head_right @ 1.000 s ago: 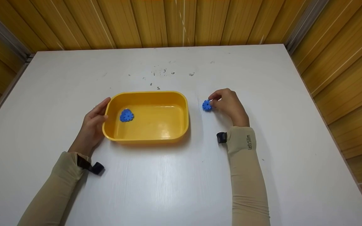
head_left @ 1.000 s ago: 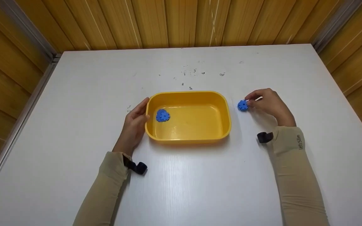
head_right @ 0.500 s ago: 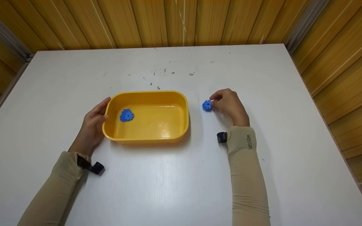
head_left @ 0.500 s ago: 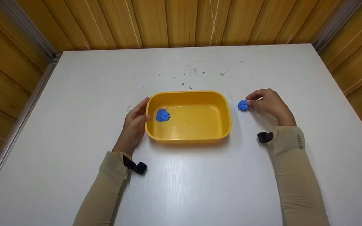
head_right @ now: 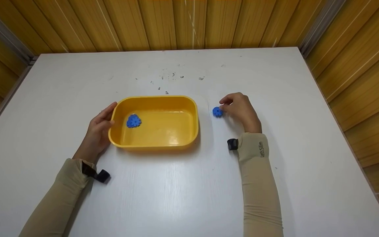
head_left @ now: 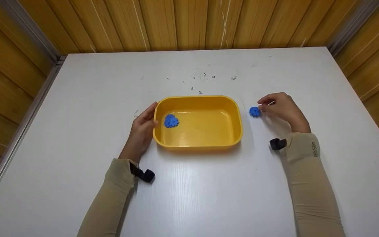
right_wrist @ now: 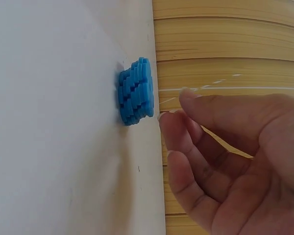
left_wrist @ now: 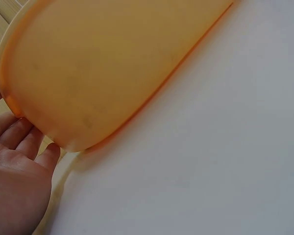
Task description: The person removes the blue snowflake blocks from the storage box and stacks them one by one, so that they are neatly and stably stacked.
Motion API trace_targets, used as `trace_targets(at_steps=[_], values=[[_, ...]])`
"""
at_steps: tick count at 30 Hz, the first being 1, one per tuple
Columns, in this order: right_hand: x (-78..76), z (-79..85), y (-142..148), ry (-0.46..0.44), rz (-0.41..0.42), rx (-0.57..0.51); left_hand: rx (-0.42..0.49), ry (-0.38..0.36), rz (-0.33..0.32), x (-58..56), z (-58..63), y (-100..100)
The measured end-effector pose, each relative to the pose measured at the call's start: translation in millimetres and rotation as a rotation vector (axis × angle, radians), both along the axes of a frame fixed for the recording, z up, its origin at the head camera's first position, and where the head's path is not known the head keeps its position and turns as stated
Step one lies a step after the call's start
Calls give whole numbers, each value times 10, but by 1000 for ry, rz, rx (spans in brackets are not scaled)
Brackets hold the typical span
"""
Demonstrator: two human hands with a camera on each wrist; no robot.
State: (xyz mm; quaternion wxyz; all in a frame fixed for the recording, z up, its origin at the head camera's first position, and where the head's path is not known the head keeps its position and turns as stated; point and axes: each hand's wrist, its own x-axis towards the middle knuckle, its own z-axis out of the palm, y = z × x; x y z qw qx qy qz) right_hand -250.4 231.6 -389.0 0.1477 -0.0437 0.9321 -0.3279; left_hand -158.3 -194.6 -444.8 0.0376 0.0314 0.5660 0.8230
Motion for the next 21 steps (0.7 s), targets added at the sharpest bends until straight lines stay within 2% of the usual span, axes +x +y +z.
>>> trace_targets(at_steps=[9, 21], values=[[8, 121, -65, 36, 7, -21, -27, 8, 0, 5, -2, 4], [14, 367, -268, 71, 51, -43, -5, -8, -2, -12, -14, -7]])
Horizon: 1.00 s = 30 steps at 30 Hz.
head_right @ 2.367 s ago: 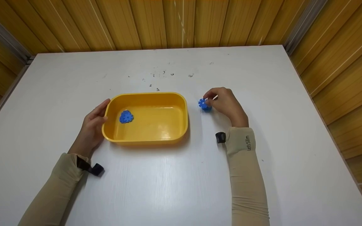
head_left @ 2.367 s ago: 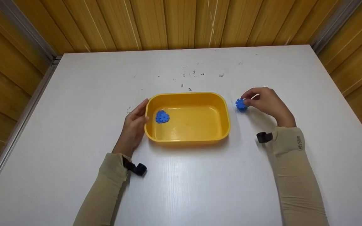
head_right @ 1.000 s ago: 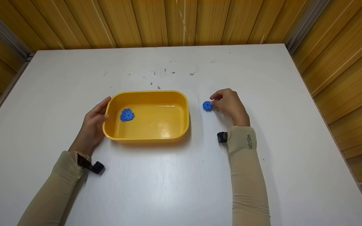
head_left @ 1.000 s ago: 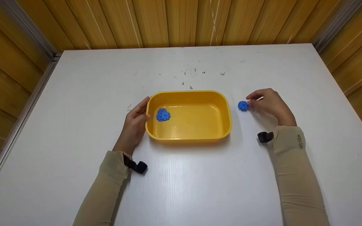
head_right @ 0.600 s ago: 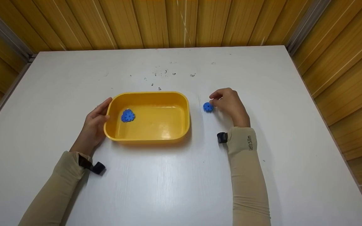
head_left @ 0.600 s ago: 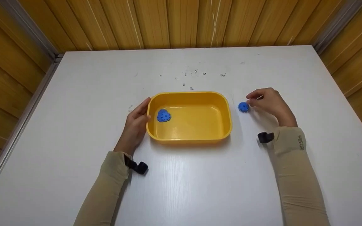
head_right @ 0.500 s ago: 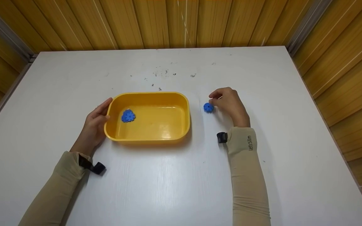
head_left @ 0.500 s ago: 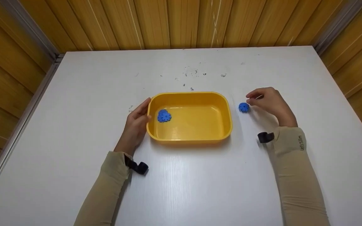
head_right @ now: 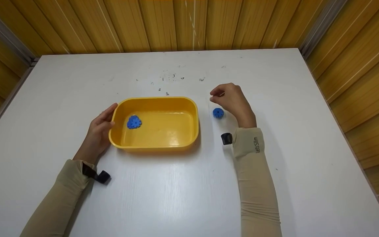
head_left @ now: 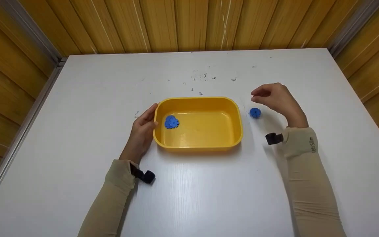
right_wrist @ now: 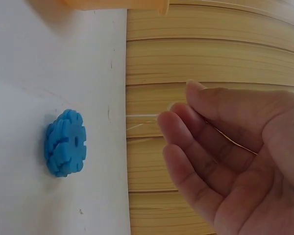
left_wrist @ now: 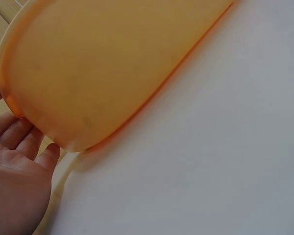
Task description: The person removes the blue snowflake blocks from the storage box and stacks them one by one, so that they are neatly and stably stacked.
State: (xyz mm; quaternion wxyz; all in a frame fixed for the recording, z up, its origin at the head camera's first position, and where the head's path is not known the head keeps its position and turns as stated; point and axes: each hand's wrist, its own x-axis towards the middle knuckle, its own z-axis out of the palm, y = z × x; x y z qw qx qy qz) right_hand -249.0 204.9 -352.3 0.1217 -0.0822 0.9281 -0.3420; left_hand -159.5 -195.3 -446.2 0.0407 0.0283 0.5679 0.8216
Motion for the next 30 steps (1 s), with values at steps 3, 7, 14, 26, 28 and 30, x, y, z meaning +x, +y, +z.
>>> trace_targets(at_steps=[3, 7, 14, 26, 28, 30], values=[[8, 64, -65, 22, 23, -2, 2, -10, 7, 4, 4, 5], [8, 145, -161, 43, 48, -1, 8, -5, 9, 11, 13, 10], [-1, 236, -356, 55, 101, 8, 11, 8, -3, 22, 17, 8], [-5, 299, -797, 63, 231, -3, 4, 2, 10, -7, 9, 33], [0, 298, -866, 73, 255, -11, -1, 6, 4, -10, 6, 35], [3, 301, -930, 78, 276, -11, -8, 11, -2, -10, 5, 35]])
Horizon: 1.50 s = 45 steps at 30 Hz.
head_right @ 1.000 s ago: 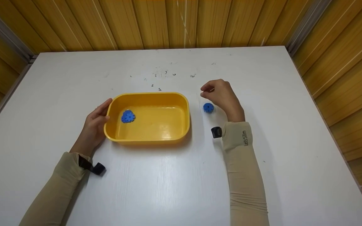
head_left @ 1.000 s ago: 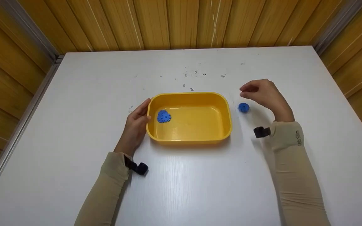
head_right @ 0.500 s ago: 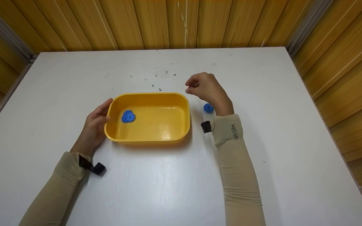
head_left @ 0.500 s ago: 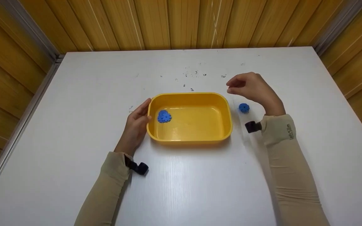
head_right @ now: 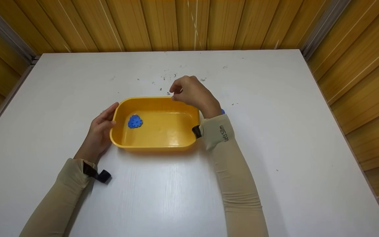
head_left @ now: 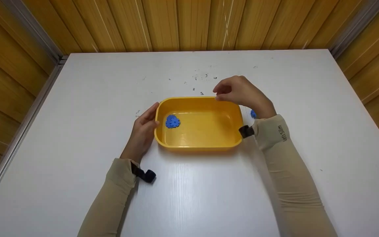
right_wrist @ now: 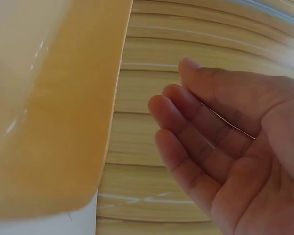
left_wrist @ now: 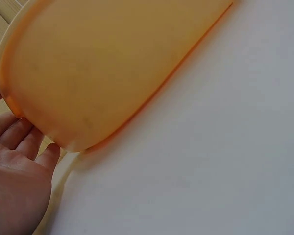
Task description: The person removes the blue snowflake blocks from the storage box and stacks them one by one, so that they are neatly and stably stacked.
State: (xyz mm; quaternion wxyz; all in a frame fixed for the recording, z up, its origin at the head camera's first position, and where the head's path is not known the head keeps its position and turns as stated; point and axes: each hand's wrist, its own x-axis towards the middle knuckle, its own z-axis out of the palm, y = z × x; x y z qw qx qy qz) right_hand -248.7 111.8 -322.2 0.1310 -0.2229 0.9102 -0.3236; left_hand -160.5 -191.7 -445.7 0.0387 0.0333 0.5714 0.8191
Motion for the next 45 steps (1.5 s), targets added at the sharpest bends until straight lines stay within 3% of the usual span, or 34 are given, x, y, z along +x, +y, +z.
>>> trace_targets(at_steps=[25, 37, 45], values=[[-41, -269, -762, -98, 260, 67, 6, -5, 0, -2, 4, 3], [-53, -457, -1008, -145, 307, 102, 17, -13, 1, -7, 12, 11], [-21, -501, -1093, -119, 357, 138, 22, 3, -10, 7, 16, 6]])
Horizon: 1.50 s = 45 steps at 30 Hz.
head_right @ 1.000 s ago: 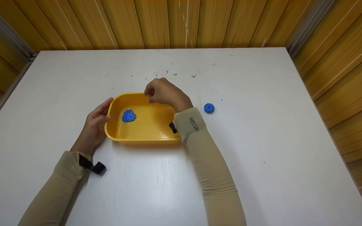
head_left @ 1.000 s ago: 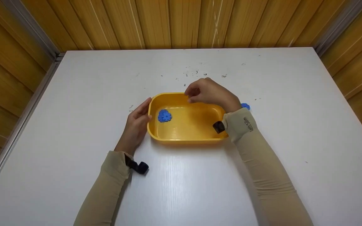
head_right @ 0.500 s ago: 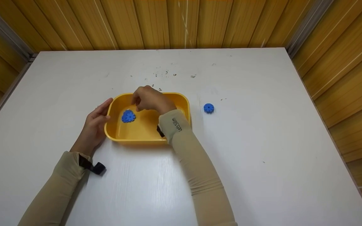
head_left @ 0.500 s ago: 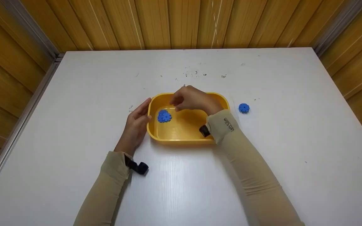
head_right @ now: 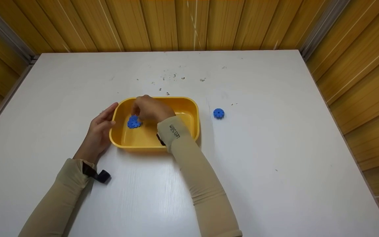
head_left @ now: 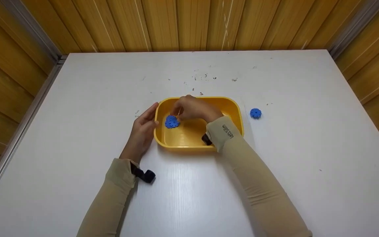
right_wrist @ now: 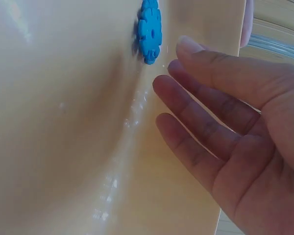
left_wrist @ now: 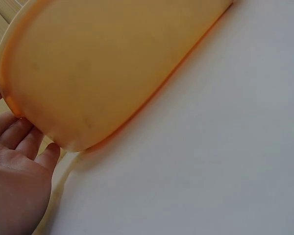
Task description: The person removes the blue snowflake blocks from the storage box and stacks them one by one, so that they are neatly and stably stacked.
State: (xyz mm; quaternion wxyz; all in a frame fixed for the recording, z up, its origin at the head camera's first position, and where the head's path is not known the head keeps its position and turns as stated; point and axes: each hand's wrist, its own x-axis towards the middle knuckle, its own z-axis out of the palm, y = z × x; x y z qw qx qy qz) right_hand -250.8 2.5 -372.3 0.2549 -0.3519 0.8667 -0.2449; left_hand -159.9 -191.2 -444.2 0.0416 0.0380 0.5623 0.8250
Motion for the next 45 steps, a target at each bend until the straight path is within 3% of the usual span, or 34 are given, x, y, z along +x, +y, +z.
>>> trace_targets(at_steps=[9, 23, 45], values=[[32, -36, -97, -10, 20, 44, 2, 1, -5, 1, 0, -7], [85, -69, -153, 81, 32, 97, 18, 24, -12, 0, -22, -21], [29, -59, -37, 10, 38, 61, -16, -5, 1, -2, -5, -5]])
